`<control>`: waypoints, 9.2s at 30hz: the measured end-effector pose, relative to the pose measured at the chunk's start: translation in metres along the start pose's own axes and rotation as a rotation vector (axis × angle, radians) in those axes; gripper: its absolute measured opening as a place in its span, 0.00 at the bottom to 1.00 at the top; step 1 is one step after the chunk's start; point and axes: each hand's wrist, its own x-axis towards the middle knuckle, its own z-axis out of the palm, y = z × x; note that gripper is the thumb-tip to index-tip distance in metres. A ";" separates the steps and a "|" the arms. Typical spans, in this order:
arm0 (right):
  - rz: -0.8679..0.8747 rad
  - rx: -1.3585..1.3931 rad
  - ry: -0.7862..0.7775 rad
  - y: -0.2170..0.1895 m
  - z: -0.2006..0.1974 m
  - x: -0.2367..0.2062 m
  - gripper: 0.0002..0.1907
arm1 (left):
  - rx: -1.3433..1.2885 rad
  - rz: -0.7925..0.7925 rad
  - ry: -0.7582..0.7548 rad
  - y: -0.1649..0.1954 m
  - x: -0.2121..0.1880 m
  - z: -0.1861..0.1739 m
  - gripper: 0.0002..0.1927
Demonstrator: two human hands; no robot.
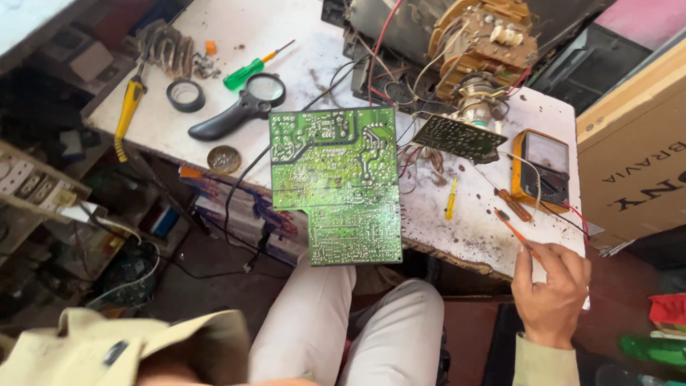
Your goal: The person inspects a green circuit board using a magnifying glass and a small orange tool, pointing at various components and traces. They then switch to a smaller brown circuit board and continue pointing at components with the tool.
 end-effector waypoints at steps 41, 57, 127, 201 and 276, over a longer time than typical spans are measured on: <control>0.017 0.064 0.155 -0.038 -0.002 -0.020 0.08 | -0.048 0.063 -0.026 -0.005 0.021 0.015 0.12; 0.072 0.130 0.100 -0.067 -0.020 -0.011 0.08 | -0.063 0.044 -0.060 -0.001 0.024 0.020 0.13; 0.940 2.344 -0.647 -0.210 0.042 0.037 0.32 | 0.198 -0.028 -0.366 0.028 0.067 -0.066 0.29; 0.292 0.811 -0.015 -0.159 0.067 0.030 0.16 | -0.846 -1.107 0.008 -0.108 -0.172 0.041 0.16; 0.125 0.514 -0.499 -0.234 0.007 0.059 0.09 | -0.834 -1.179 -0.012 -0.103 -0.158 0.034 0.10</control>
